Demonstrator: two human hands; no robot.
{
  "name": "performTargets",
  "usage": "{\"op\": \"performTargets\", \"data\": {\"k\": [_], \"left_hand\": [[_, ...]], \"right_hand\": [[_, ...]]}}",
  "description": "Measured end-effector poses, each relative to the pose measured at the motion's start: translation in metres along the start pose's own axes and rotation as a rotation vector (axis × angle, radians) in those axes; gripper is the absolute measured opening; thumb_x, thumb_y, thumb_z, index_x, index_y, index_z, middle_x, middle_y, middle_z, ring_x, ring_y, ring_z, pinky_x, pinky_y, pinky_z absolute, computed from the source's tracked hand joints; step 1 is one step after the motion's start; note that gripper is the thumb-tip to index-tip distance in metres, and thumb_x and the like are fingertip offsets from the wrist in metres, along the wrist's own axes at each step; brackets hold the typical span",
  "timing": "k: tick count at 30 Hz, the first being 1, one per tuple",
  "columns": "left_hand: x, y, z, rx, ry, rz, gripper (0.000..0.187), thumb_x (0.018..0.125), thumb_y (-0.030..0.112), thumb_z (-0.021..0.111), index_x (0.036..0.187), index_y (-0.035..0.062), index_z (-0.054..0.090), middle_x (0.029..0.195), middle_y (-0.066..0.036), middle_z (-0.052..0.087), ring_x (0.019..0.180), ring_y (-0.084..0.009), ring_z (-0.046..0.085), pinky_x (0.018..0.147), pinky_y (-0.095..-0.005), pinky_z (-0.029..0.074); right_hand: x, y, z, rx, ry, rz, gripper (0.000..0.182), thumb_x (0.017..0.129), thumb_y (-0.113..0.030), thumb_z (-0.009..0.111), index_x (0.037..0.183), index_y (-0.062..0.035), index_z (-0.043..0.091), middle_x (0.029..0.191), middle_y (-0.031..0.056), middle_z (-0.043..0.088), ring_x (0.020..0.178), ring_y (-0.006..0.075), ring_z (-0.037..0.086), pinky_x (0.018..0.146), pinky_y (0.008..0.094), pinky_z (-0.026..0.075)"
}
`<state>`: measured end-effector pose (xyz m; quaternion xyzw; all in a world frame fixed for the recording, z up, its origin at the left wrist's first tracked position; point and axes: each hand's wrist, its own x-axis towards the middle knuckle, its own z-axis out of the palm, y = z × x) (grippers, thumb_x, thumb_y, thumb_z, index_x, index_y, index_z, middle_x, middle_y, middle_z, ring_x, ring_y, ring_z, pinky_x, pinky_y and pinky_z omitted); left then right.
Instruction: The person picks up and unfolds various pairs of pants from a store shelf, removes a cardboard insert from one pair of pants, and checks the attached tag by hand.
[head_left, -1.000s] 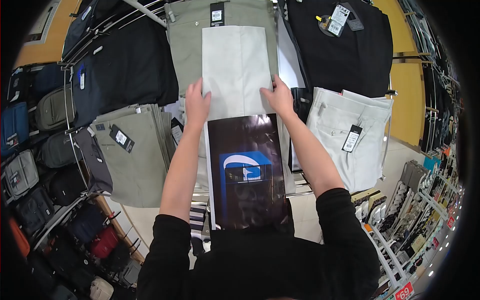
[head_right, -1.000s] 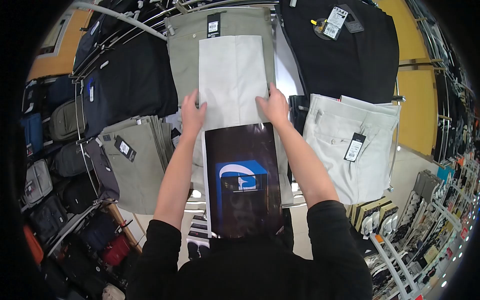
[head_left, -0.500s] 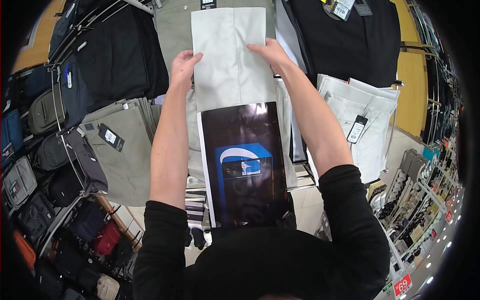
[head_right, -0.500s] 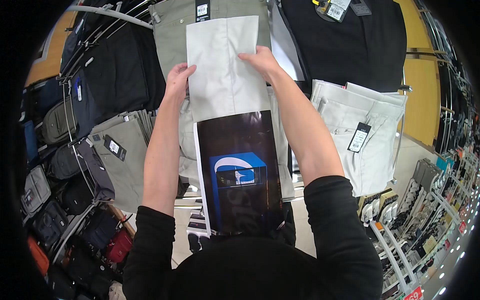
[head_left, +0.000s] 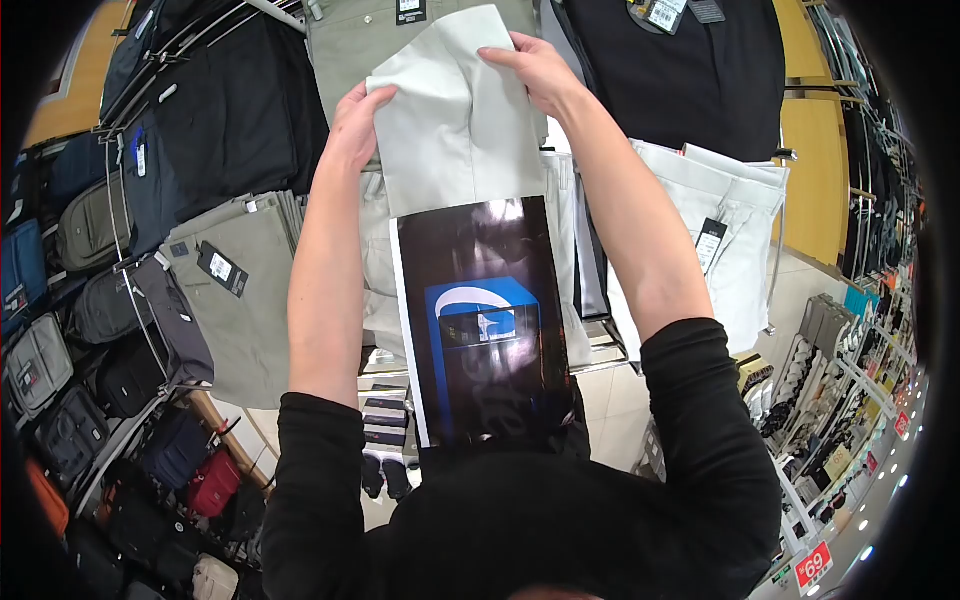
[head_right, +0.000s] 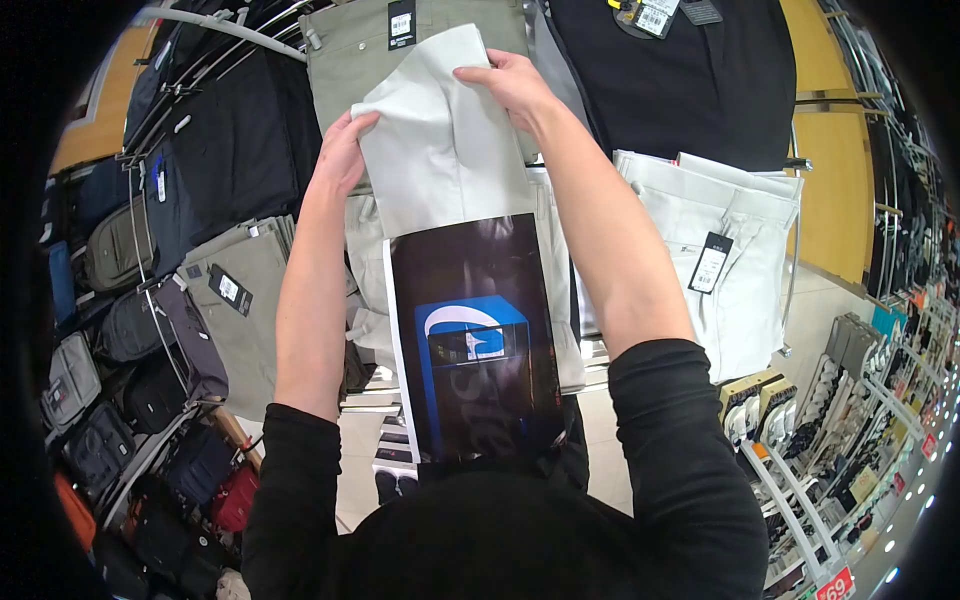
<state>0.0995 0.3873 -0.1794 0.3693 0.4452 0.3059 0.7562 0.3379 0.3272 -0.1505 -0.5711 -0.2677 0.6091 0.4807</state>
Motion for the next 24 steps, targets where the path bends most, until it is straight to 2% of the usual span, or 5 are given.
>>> {"op": "performTargets", "data": {"k": [9,11,15,19,24], "left_hand": [[-0.121,0.013,-0.008,0.176,0.011,0.191,0.034,0.071,-0.007,0.055,0.105,-0.0036,0.058,0.098,-0.008,0.063,0.089,-0.0129,0.058,0.080,-0.0281,0.045],[-0.161,0.005,-0.035,0.419,-0.053,0.077,0.026,0.065,-0.005,0.060,0.092,-0.0034,0.063,0.092,-0.006,0.064,0.084,-0.0110,0.058,0.076,-0.0265,0.044],[-0.236,-0.005,-0.021,0.595,-0.274,0.152,0.024,0.057,-0.002,0.064,0.082,0.0016,0.065,0.091,-0.006,0.066,0.091,-0.0162,0.060,0.102,-0.0441,0.033],[-0.297,-0.038,-0.011,0.646,-0.379,0.127,0.027,0.056,-0.008,0.054,0.076,0.0064,0.064,0.092,-0.002,0.065,0.105,-0.0231,0.056,0.110,-0.0500,0.014],[-0.338,-0.073,-0.015,0.639,-0.358,0.092,0.016,0.064,-0.006,0.059,0.074,0.0051,0.061,0.094,-0.002,0.065,0.112,-0.0252,0.052,0.101,-0.0434,0.032]], "right_hand": [[-0.131,-0.036,0.007,-0.276,-0.376,-0.140,0.018,0.080,-0.012,0.065,0.092,-0.0004,0.068,0.095,0.0059,0.066,0.090,0.0109,0.058,0.081,0.0259,0.045],[-0.171,-0.034,0.005,-0.367,-0.536,-0.174,0.016,0.079,-0.010,0.063,0.092,-0.0029,0.070,0.099,0.0087,0.066,0.098,0.0167,0.059,0.095,0.0337,0.039],[-0.243,0.008,0.004,-0.326,-0.698,-0.270,0.023,0.074,-0.003,0.059,0.092,-0.0094,0.071,0.104,0.0082,0.066,0.115,0.0302,0.052,0.109,0.0556,0.009],[-0.301,0.049,0.006,-0.421,-0.693,-0.213,0.042,0.065,0.007,0.047,0.095,-0.0126,0.068,0.112,0.0057,0.062,0.126,0.0297,0.041,0.109,0.0569,0.002],[-0.335,0.082,-0.001,-0.566,-0.547,-0.058,0.033,0.070,0.004,0.052,0.096,-0.0102,0.068,0.119,0.0064,0.059,0.133,0.0327,0.030,0.109,0.0576,0.003]]}}
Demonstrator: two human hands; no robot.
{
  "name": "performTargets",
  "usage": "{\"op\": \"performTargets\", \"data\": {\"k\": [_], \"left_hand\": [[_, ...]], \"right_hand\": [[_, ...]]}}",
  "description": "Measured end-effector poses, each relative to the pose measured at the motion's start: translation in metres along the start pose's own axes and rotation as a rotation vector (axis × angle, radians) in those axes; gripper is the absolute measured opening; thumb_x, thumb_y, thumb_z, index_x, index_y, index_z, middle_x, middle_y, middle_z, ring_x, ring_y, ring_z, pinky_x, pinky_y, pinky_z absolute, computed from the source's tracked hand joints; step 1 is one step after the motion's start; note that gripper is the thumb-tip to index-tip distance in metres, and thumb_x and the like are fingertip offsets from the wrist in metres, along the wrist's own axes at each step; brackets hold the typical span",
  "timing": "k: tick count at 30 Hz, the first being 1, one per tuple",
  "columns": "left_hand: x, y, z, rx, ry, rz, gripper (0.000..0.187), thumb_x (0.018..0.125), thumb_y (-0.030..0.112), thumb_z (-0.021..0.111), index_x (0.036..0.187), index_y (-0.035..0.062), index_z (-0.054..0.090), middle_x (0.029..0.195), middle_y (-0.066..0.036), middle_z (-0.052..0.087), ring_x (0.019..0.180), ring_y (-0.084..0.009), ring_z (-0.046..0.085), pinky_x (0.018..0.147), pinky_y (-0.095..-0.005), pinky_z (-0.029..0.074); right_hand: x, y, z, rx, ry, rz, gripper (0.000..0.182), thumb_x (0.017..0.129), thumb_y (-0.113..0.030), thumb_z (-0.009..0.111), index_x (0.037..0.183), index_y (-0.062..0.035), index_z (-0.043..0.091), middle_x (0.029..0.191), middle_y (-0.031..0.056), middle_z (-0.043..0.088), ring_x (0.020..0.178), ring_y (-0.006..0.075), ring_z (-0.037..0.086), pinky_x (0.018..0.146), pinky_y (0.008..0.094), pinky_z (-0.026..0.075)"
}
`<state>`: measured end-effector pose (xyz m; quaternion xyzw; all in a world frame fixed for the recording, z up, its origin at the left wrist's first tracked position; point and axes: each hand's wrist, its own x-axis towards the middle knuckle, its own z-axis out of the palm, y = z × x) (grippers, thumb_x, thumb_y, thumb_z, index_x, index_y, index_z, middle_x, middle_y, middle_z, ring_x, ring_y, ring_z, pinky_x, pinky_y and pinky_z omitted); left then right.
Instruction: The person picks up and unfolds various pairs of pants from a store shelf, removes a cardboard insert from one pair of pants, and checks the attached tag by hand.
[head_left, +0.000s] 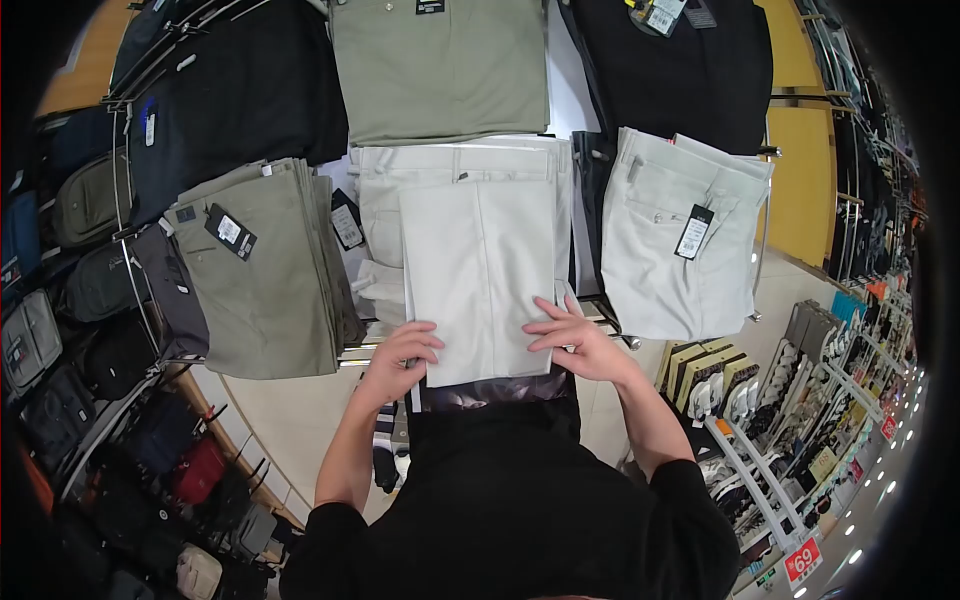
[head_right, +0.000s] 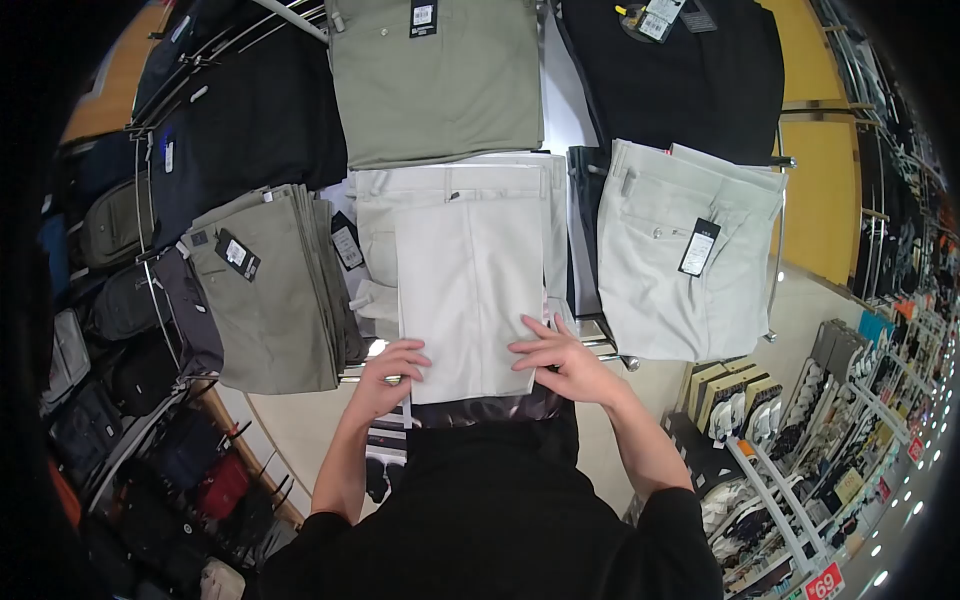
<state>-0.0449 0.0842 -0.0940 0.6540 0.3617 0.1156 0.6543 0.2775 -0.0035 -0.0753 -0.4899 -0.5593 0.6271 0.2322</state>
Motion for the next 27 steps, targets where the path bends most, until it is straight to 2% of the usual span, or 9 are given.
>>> {"op": "performTargets", "data": {"k": [5,7,8,10,12,16,21,23,27], "left_hand": [[-0.005,0.009,-0.014,0.052,-0.189,-0.167,0.015,0.073,-0.002,0.057,0.085,0.0026,0.064,0.093,-0.006,0.065,0.095,-0.0218,0.059,0.082,-0.0314,0.046],[0.012,0.003,-0.030,0.093,-0.080,-0.202,0.016,0.075,0.000,0.058,0.089,0.0018,0.064,0.094,-0.007,0.065,0.089,-0.0191,0.060,0.079,-0.0299,0.047],[0.026,-0.002,-0.038,0.131,0.027,-0.239,0.017,0.077,0.002,0.058,0.093,0.0009,0.064,0.094,-0.008,0.065,0.083,-0.0165,0.061,0.076,-0.0284,0.048],[0.071,-0.019,-0.049,0.245,0.456,-0.117,0.026,0.079,0.011,0.063,0.103,0.0010,0.062,0.095,-0.010,0.066,0.079,-0.0153,0.061,0.073,-0.0272,0.048],[0.121,-0.052,-0.056,0.214,0.764,-0.116,0.033,0.078,0.017,0.066,0.105,-0.0002,0.060,0.092,-0.012,0.066,0.081,-0.0197,0.063,0.074,-0.0287,0.048],[0.167,-0.082,-0.053,0.067,0.710,-0.328,0.046,0.075,0.028,0.069,0.109,-0.0016,0.058,0.092,-0.014,0.066,0.083,-0.0250,0.064,0.075,-0.0320,0.049],[0.172,-0.080,-0.051,0.371,0.694,-0.545,0.062,0.068,0.044,0.074,0.102,-0.0060,0.060,0.082,-0.014,0.065,0.075,-0.0192,0.061,0.068,-0.0301,0.047],[0.174,-0.077,-0.057,0.342,0.624,-0.564,0.056,0.069,0.040,0.075,0.099,-0.0051,0.061,0.082,-0.013,0.065,0.074,-0.0186,0.061,0.068,-0.0303,0.047],[0.174,-0.087,-0.056,-0.026,0.593,-0.365,0.040,0.073,0.025,0.074,0.098,-0.0032,0.061,0.087,-0.013,0.065,0.077,-0.0191,0.062,0.070,-0.0317,0.049]], "right_hand": [[-0.004,0.014,0.001,-0.030,-0.060,0.135,0.022,0.079,-0.008,0.061,0.100,-0.0078,0.067,0.113,0.0074,0.062,0.126,0.0297,0.041,0.110,0.0550,0.009],[0.008,0.016,-0.015,0.014,0.010,0.305,0.022,0.083,-0.014,0.060,0.102,-0.0039,0.065,0.101,0.0105,0.066,0.105,0.0238,0.059,0.105,0.0448,0.031],[0.015,0.036,-0.014,0.080,0.219,0.270,0.024,0.086,-0.019,0.060,0.101,-0.0007,0.065,0.089,0.0126,0.068,0.082,0.0178,0.064,0.085,0.0324,0.047],[0.046,0.045,-0.032,-0.002,0.560,0.299,0.024,0.085,-0.019,0.060,0.097,0.0015,0.065,0.086,0.0127,0.068,0.078,0.0139,0.063,0.069,0.0278,0.049],[0.083,0.062,-0.049,0.016,0.852,0.192,0.024,0.085,-0.019,0.061,0.094,0.0016,0.066,0.084,0.0117,0.068,0.076,0.0159,0.063,0.070,0.0281,0.048],[0.137,0.096,-0.075,-0.076,0.956,0.379,0.029,0.080,-0.026,0.066,0.089,0.0014,0.066,0.080,0.0096,0.067,0.073,0.0147,0.062,0.068,0.0269,0.047],[0.153,0.094,-0.068,-0.093,0.923,0.608,0.033,0.075,-0.030,0.071,0.085,0.0009,0.067,0.074,0.0074,0.065,0.068,0.0111,0.060,0.064,0.0251,0.046],[0.152,0.102,-0.066,-0.042,0.899,0.604,0.035,0.069,-0.031,0.073,0.087,-0.0011,0.067,0.079,0.0114,0.067,0.073,0.0206,0.063,0.071,0.0312,0.048],[0.154,0.125,-0.060,0.185,0.925,0.523,0.031,0.071,-0.025,0.074,0.086,0.0009,0.066,0.074,0.0078,0.064,0.071,0.0166,0.060,0.068,0.0283,0.048]]}}
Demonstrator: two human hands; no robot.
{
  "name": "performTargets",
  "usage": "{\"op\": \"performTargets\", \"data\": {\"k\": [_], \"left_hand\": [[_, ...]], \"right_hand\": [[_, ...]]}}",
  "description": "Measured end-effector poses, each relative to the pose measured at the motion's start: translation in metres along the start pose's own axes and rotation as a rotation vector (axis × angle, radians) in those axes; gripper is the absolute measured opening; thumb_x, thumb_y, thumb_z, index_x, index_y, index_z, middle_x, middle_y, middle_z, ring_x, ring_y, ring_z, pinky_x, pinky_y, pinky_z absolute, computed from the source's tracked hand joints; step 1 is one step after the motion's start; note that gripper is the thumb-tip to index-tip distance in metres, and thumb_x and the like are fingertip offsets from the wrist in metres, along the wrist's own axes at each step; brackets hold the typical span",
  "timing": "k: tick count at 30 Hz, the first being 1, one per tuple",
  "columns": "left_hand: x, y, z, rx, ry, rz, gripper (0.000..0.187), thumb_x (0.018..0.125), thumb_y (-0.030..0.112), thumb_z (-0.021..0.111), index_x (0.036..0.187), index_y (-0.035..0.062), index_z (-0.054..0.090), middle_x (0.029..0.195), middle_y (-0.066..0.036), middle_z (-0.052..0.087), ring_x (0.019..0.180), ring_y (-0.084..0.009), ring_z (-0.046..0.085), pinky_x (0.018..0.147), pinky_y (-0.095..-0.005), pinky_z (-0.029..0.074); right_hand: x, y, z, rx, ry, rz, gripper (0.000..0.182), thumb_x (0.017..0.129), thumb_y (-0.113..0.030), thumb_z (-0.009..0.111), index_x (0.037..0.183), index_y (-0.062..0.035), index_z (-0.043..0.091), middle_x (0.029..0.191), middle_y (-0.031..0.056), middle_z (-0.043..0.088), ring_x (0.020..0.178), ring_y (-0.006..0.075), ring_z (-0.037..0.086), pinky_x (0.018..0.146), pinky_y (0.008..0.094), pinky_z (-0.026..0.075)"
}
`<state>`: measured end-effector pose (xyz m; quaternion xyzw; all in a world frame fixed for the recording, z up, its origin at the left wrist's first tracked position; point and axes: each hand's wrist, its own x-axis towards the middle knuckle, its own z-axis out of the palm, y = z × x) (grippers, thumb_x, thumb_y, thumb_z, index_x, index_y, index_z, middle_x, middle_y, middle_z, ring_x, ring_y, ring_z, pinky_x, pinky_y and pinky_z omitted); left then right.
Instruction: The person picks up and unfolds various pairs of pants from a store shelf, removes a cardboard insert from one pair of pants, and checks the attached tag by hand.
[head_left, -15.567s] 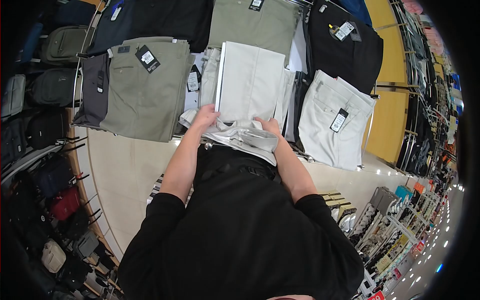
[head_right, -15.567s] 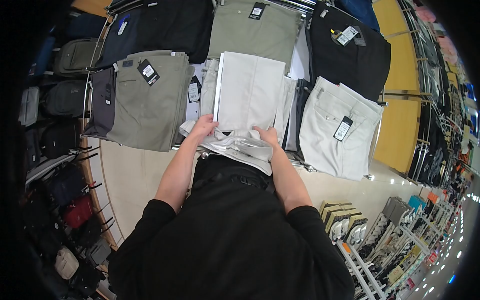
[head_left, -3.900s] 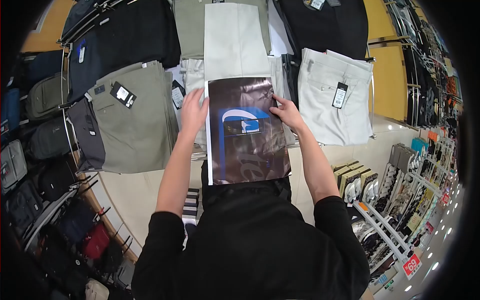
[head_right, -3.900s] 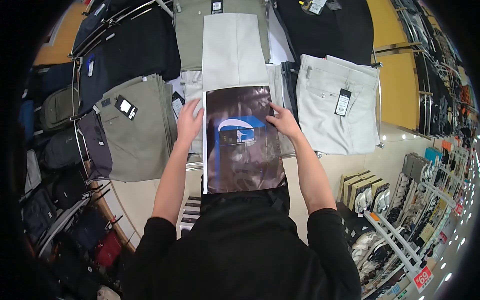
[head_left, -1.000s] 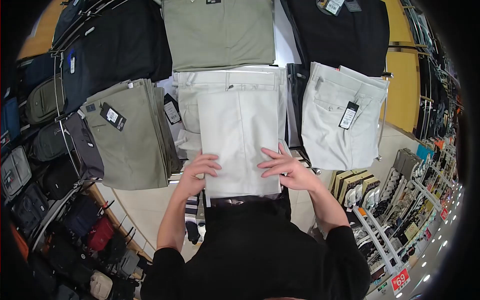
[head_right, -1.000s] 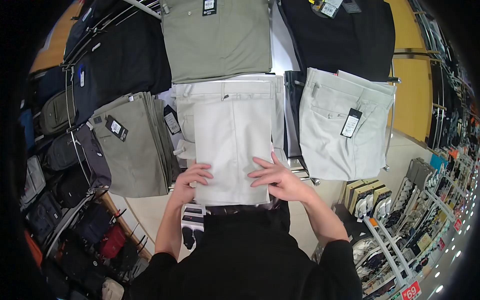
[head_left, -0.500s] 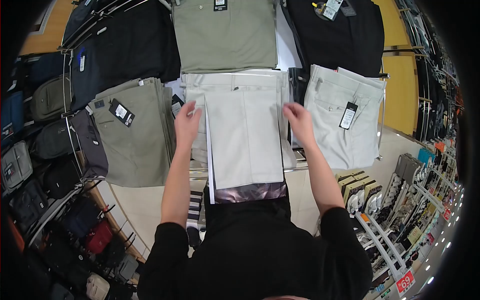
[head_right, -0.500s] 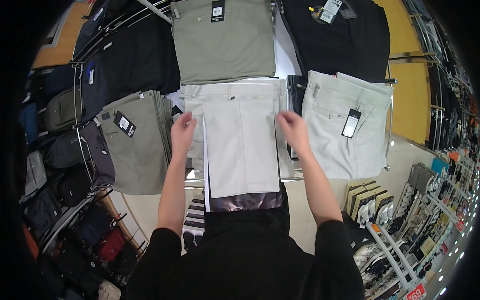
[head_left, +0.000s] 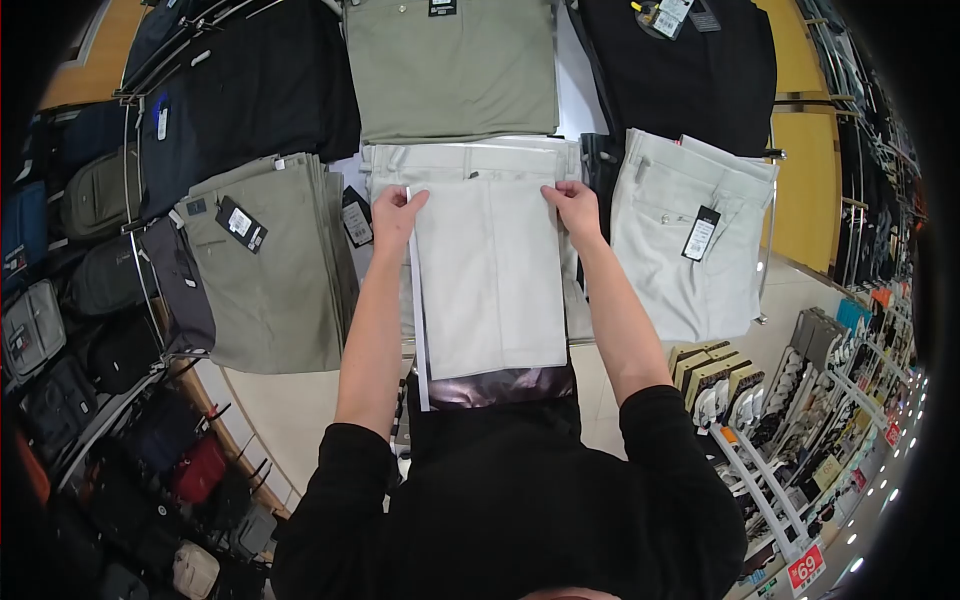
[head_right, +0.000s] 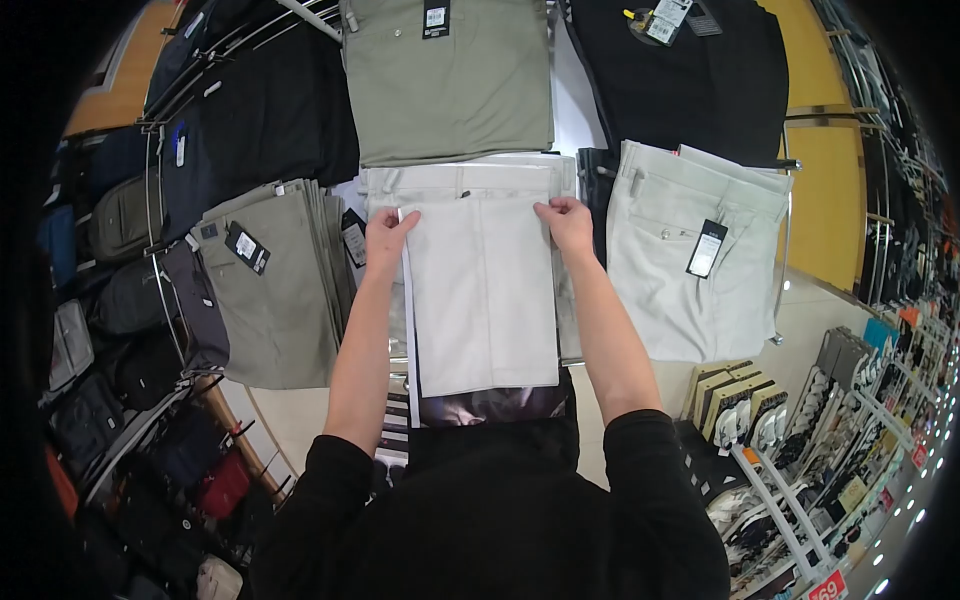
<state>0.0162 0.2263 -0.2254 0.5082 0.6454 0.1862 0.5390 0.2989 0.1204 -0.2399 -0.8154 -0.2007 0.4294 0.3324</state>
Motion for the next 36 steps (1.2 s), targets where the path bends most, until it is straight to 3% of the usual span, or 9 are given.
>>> {"op": "performTargets", "data": {"k": [1,3,10,14,18,23,26,29,36], "left_hand": [[-0.005,0.002,0.002,0.002,0.001,-0.005,0.040,0.073,0.025,0.074,0.098,-0.0032,0.061,0.087,-0.013,0.065,0.077,-0.0191,0.062,0.070,-0.0317,0.049],[-0.021,0.012,0.009,-0.458,-0.033,-0.142,0.033,0.075,0.010,0.071,0.103,-0.0035,0.059,0.095,-0.012,0.065,0.079,-0.0188,0.062,0.071,-0.0312,0.050],[-0.047,0.009,-0.006,-0.291,-0.343,-0.361,0.039,0.079,0.014,0.068,0.111,-0.0053,0.056,0.101,-0.011,0.063,0.088,-0.0175,0.061,0.077,-0.0307,0.050],[-0.055,0.015,-0.011,-0.479,-0.351,-0.228,0.035,0.082,0.014,0.066,0.110,-0.0040,0.057,0.101,-0.010,0.064,0.087,-0.0166,0.061,0.077,-0.0303,0.050],[-0.057,0.039,-0.017,-0.541,-0.316,-0.169,0.031,0.083,0.013,0.064,0.109,-0.0025,0.058,0.098,-0.008,0.064,0.084,-0.0147,0.061,0.075,-0.0289,0.049],[-0.031,0.077,-0.027,-0.444,-0.265,-0.033,0.029,0.084,0.013,0.063,0.108,-0.0024,0.059,0.097,-0.007,0.064,0.085,-0.0137,0.060,0.076,-0.0284,0.049],[-0.022,0.110,-0.034,-0.414,-0.263,0.049,0.029,0.085,0.014,0.063,0.107,-0.0033,0.059,0.098,-0.007,0.064,0.086,-0.0133,0.059,0.076,-0.0278,0.048],[-0.006,0.127,-0.033,-0.423,-0.244,0.158,0.029,0.085,0.013,0.062,0.107,-0.0043,0.059,0.099,-0.008,0.064,0.086,-0.0136,0.059,0.076,-0.0286,0.048],[0.100,0.098,0.000,-0.343,-0.205,-0.056,0.033,0.083,0.015,0.062,0.110,-0.0046,0.056,0.103,-0.011,0.062,0.091,-0.0193,0.060,0.079,-0.0329,0.048]], "right_hand": [[-0.004,-0.004,0.001,0.152,0.004,0.013,0.030,0.072,-0.022,0.074,0.088,0.0023,0.065,0.074,0.0060,0.063,0.072,0.0148,0.059,0.067,0.0266,0.047],[-0.008,-0.007,0.000,0.303,0.011,0.028,0.030,0.072,-0.019,0.074,0.090,0.0037,0.064,0.074,0.0042,0.062,0.072,0.0130,0.057,0.067,0.0249,0.046],[-0.018,-0.017,-0.017,0.235,-0.340,0.068,0.037,0.078,-0.016,0.070,0.106,0.0053,0.058,0.087,0.0049,0.062,0.079,0.0105,0.056,0.072,0.0239,0.045],[-0.049,-0.036,-0.021,0.532,-0.374,0.029,0.027,0.084,-0.017,0.065,0.101,0.0033,0.061,0.091,0.0043,0.064,0.079,0.0087,0.056,0.073,0.0237,0.044],[-0.051,-0.034,-0.025,0.437,-0.450,0.080,0.026,0.087,-0.019,0.062,0.101,0.0031,0.061,0.091,0.0041,0.064,0.080,0.0075,0.056,0.072,0.0229,0.045],[-0.043,-0.076,-0.028,0.252,-0.261,-0.261,0.026,0.090,-0.021,0.058,0.100,0.0024,0.062,0.083,-0.0010,0.062,0.075,0.0045,0.052,0.069,0.0203,0.043],[-0.037,-0.103,-0.027,0.363,-0.193,-0.417,0.025,0.091,-0.021,0.057,0.099,0.0023,0.062,0.081,-0.0023,0.060,0.074,0.0037,0.050,0.068,0.0200,0.042],[-0.025,-0.126,-0.021,0.397,-0.173,-0.405,0.026,0.091,-0.021,0.056,0.099,0.0031,0.061,0.080,-0.0003,0.060,0.074,0.0051,0.049,0.068,0.0218,0.042],[0.083,-0.124,0.009,0.095,-0.186,-0.143,0.034,0.087,-0.026,0.058,0.102,0.0046,0.060,0.086,0.0064,0.064,0.081,0.0122,0.057,0.075,0.0260,0.044]]}}
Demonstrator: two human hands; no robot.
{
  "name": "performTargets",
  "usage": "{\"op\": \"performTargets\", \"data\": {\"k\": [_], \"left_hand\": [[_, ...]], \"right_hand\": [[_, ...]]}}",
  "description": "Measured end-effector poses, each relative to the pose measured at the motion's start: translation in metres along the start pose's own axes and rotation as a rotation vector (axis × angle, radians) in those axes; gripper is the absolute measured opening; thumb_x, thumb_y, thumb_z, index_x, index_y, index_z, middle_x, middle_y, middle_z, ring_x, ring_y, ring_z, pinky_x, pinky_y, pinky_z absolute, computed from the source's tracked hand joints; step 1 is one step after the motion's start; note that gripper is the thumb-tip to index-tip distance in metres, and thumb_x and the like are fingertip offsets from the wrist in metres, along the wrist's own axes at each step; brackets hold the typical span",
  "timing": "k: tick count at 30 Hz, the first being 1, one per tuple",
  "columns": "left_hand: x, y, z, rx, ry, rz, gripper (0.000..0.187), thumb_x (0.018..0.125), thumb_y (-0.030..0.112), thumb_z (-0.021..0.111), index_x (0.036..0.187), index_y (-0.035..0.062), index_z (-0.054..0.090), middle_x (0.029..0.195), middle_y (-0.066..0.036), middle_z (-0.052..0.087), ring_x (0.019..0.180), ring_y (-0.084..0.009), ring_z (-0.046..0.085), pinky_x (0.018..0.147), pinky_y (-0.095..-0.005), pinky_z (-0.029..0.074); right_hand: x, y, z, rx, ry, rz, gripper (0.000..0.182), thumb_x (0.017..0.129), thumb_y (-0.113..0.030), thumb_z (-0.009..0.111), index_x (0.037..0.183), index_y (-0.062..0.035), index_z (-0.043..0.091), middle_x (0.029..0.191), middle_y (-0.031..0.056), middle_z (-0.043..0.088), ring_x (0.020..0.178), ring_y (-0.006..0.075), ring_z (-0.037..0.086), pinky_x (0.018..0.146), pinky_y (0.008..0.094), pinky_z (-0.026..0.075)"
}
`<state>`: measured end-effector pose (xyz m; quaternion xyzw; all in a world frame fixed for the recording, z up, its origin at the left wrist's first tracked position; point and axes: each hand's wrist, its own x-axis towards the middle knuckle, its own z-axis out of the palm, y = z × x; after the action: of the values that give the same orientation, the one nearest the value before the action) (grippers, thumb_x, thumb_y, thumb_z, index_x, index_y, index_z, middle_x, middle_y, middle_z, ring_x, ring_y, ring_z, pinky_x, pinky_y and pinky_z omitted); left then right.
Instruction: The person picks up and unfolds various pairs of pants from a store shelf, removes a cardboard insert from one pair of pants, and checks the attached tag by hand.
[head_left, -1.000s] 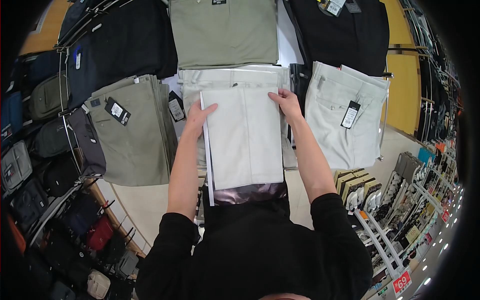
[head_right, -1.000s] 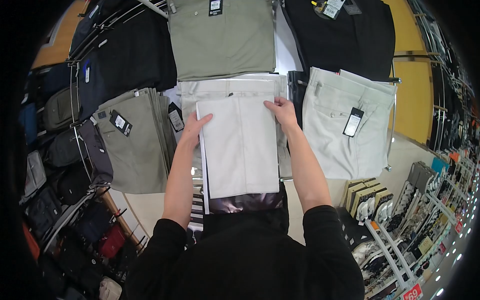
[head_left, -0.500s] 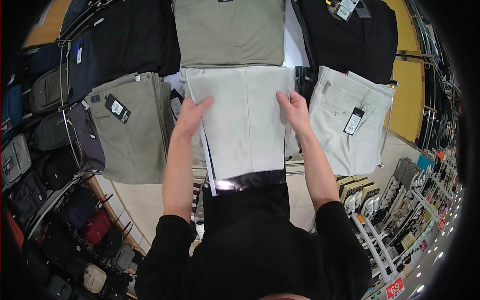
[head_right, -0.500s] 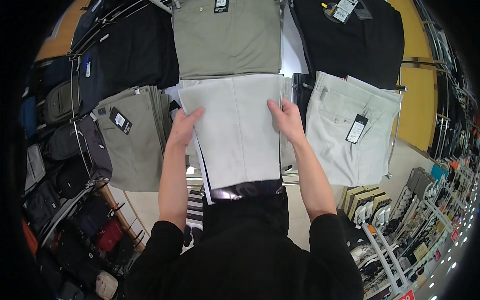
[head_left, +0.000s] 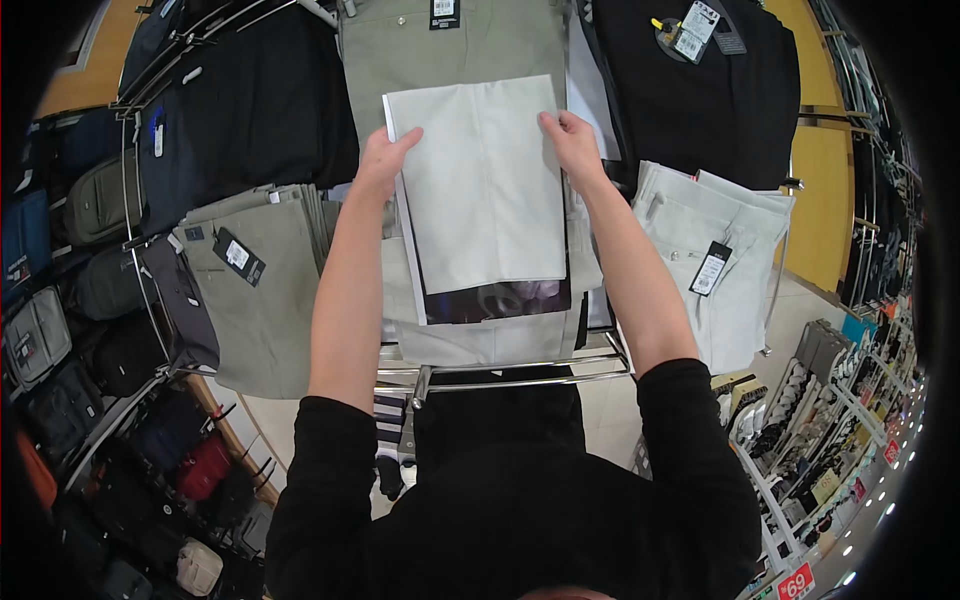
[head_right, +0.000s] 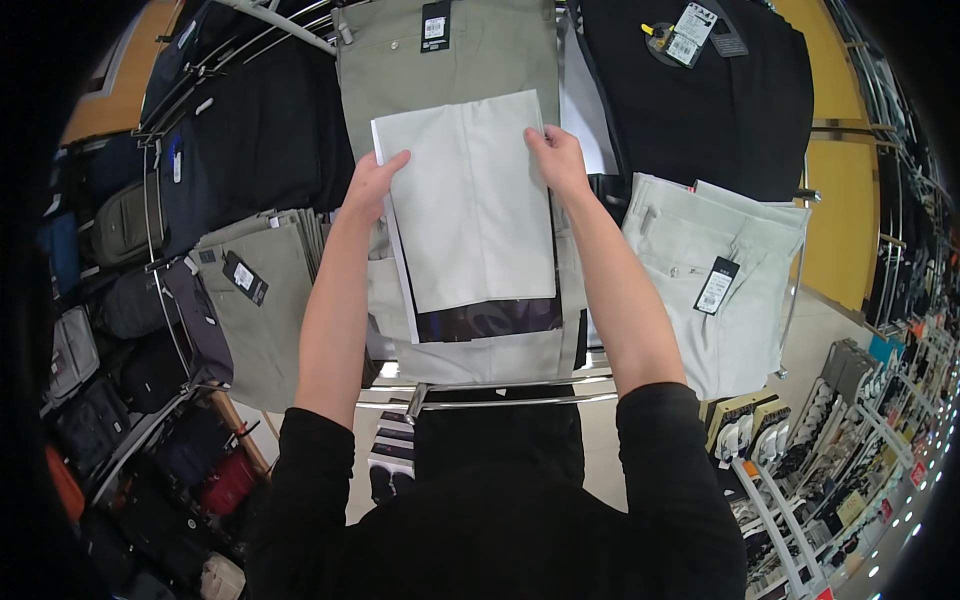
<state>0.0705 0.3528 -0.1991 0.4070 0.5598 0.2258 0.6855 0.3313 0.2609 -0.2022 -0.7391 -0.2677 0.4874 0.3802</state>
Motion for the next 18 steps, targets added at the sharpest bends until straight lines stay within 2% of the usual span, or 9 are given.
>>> {"op": "performTargets", "data": {"k": [4,6,8,10,11,13,16,17,18], "left_hand": [[0.024,-0.019,-0.008,0.001,0.048,-0.109,0.034,0.082,0.014,0.064,0.109,-0.0040,0.057,0.100,-0.013,0.063,0.088,-0.0201,0.061,0.076,-0.0331,0.049],[0.024,-0.024,-0.006,-0.029,0.066,-0.068,0.035,0.081,0.014,0.065,0.110,-0.0036,0.056,0.100,-0.013,0.063,0.087,-0.0200,0.061,0.075,-0.0325,0.050],[0.019,-0.022,-0.004,-0.055,0.092,-0.019,0.036,0.080,0.013,0.066,0.111,-0.0032,0.056,0.099,-0.013,0.064,0.086,-0.0198,0.062,0.073,-0.0319,0.050],[0.006,-0.021,0.005,-0.014,0.251,0.191,0.040,0.077,0.011,0.069,0.111,-0.0037,0.055,0.096,-0.012,0.064,0.081,-0.0189,0.062,0.071,-0.0300,0.050],[-0.003,-0.021,0.006,-0.013,0.257,0.185,0.040,0.077,0.011,0.069,0.111,-0.0037,0.055,0.096,-0.012,0.064,0.081,-0.0189,0.062,0.071,-0.0300,0.050],[-0.025,-0.024,0.008,0.276,0.345,0.190,0.039,0.075,0.010,0.070,0.109,-0.0051,0.056,0.094,-0.012,0.065,0.077,-0.0175,0.063,0.068,-0.0292,0.051],[-0.040,-0.021,0.011,0.279,0.271,0.132,0.038,0.076,0.011,0.069,0.107,-0.0057,0.056,0.093,-0.013,0.065,0.077,-0.0180,0.063,0.067,-0.0302,0.051],[-0.039,-0.020,0.009,0.281,0.275,0.138,0.038,0.076,0.011,0.069,0.107,-0.0057,0.056,0.093,-0.013,0.065,0.077,-0.0180,0.063,0.067,-0.0302,0.051],[-0.032,-0.019,0.005,0.229,0.228,0.063,0.036,0.076,0.011,0.069,0.106,-0.0055,0.057,0.092,-0.013,0.065,0.078,-0.0185,0.063,0.068,-0.0308,0.051]], "right_hand": [[0.008,0.030,0.008,-0.117,0.165,-0.131,0.028,0.090,-0.019,0.054,0.106,0.0036,0.059,0.098,0.0097,0.064,0.086,0.0185,0.060,0.075,0.0276,0.046],[-0.027,0.041,0.001,-0.272,0.384,-0.493,0.025,0.087,-0.017,0.053,0.101,0.0028,0.059,0.098,0.0173,0.063,0.091,0.0323,0.059,0.080,0.0382,0.046],[-0.073,0.056,-0.012,-0.437,0.262,-0.477,0.022,0.086,-0.013,0.052,0.102,0.0007,0.060,0.101,0.0166,0.061,0.093,0.0337,0.057,0.081,0.0382,0.045],[-0.109,0.080,-0.016,-0.497,0.093,-0.370,0.020,0.085,-0.012,0.053,0.100,-0.0010,0.061,0.101,0.0155,0.061,0.095,0.0329,0.056,0.082,0.0382,0.044],[-0.116,0.085,-0.018,-0.496,0.085,-0.367,0.020,0.085,-0.012,0.053,0.100,-0.0010,0.061,0.101,0.0155,0.061,0.095,0.0329,0.056,0.082,0.0382,0.044],[-0.127,0.091,-0.021,-0.585,0.005,-0.512,0.020,0.083,-0.010,0.053,0.100,-0.0014,0.061,0.100,0.0143,0.061,0.097,0.0324,0.055,0.084,0.0386,0.043],[-0.112,0.087,-0.029,-0.651,-0.134,-0.558,0.022,0.081,-0.008,0.052,0.100,-0.0019,0.061,0.102,0.0135,0.061,0.100,0.0319,0.054,0.085,0.0392,0.042],[-0.103,0.089,-0.033,-0.609,-0.229,-0.527,0.029,0.079,-0.010,0.053,0.106,-0.0018,0.060,0.104,0.0149,0.061,0.097,0.0329,0.055,0.083,0.0387,0.044],[-0.104,0.090,-0.035,-0.609,-0.228,-0.534,0.029,0.079,-0.010,0.053,0.106,-0.0018,0.060,0.104,0.0149,0.061,0.097,0.0329,0.055,0.083,0.0387,0.044]]}}
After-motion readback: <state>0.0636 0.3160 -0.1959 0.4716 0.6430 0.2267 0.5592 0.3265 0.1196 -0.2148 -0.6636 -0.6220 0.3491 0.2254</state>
